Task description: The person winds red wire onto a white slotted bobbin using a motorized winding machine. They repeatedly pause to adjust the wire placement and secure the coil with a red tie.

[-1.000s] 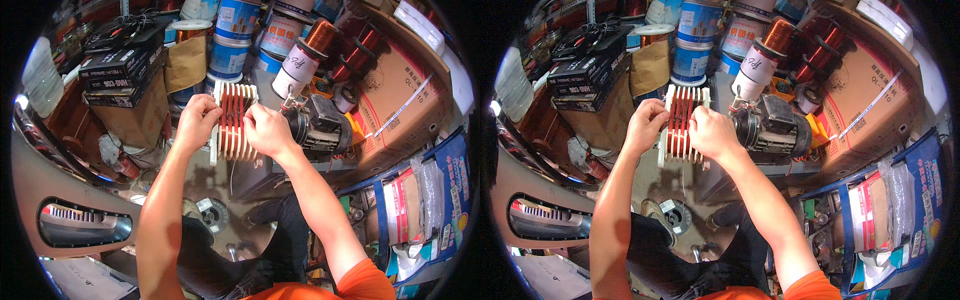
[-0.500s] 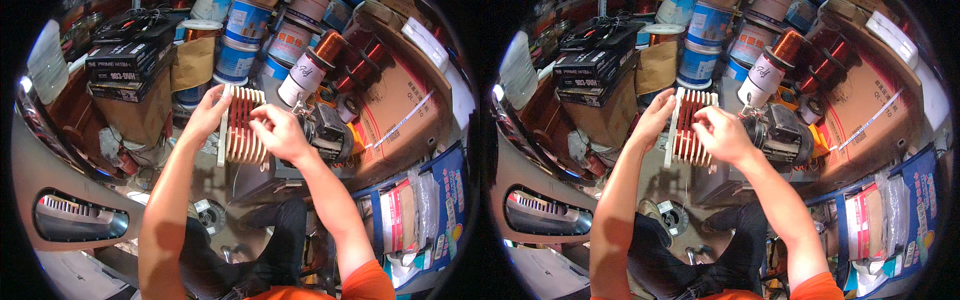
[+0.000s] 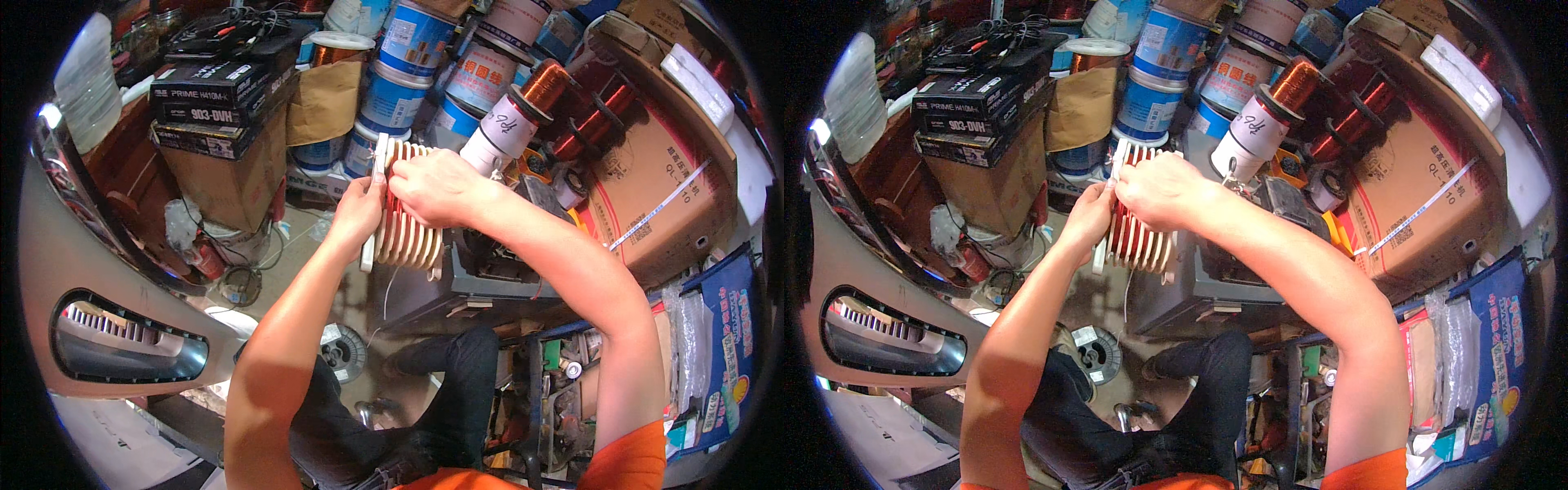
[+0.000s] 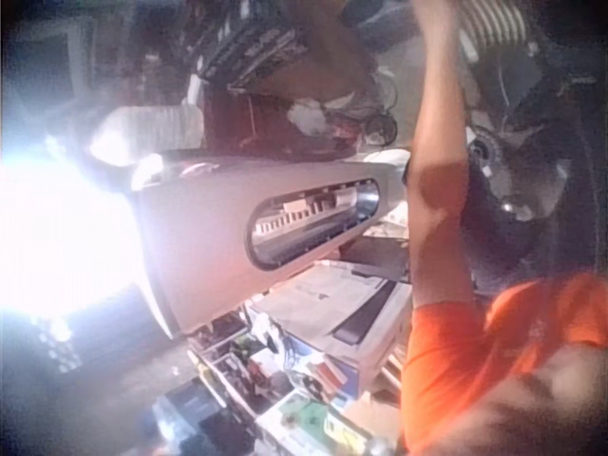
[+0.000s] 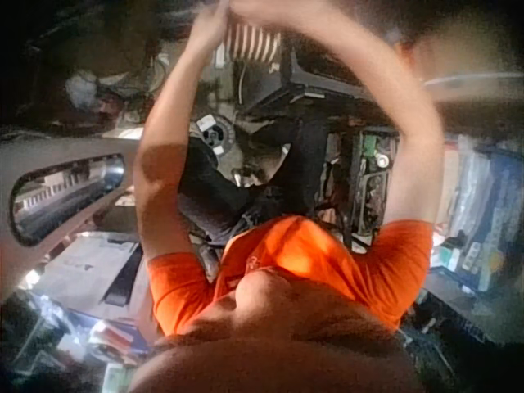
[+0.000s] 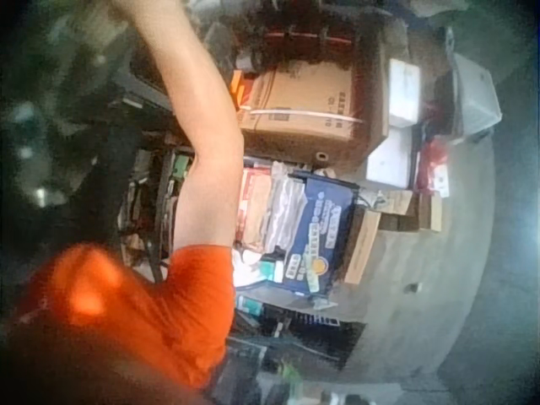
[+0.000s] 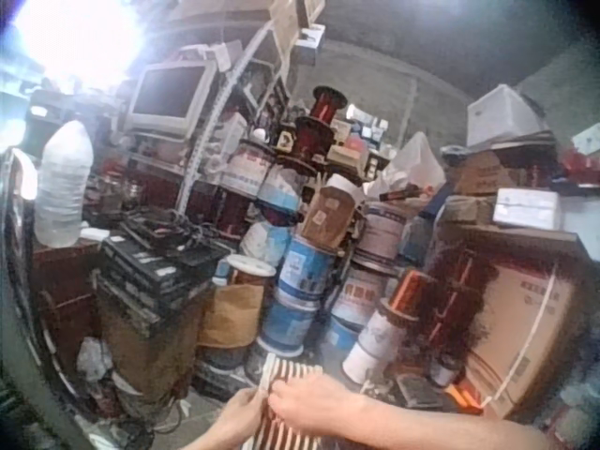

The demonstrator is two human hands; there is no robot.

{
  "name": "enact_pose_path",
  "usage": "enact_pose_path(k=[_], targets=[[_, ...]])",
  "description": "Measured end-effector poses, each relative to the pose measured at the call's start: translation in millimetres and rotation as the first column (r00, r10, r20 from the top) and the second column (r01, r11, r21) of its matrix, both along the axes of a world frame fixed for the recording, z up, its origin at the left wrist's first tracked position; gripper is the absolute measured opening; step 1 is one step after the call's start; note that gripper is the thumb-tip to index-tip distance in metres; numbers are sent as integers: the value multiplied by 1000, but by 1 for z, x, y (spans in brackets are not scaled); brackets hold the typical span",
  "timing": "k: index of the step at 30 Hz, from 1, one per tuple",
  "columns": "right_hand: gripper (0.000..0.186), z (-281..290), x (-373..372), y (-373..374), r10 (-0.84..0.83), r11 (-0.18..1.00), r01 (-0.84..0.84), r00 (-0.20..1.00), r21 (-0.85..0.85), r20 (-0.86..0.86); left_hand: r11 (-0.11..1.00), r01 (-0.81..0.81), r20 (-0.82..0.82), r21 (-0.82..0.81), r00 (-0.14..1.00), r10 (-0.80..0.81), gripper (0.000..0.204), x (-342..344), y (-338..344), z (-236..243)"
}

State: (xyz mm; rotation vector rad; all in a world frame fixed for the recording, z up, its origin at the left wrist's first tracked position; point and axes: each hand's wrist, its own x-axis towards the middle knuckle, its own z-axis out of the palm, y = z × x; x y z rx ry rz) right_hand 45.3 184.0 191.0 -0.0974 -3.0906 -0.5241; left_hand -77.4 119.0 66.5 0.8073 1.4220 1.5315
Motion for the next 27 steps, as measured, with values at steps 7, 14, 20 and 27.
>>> enact_pose_path(k=[7,14,20,27], targets=[[30,22,-18,-22,-701,656,691,707,-302,96,999,24,38,44,999,-26,55,7,-5,7],[25,31,9,-7,90,989,-88,996,-116,14,999,44,67,18,997,-45,54,1,4,-7],[7,20,7,9,292,934,-319,941,162,170,999,38,1,7,999,-38,54,6,-1,4],[15,23,-3,2,48,998,-53,988,32,144,1000,8,-82,-28,997,-10,55,3,-2,2]])
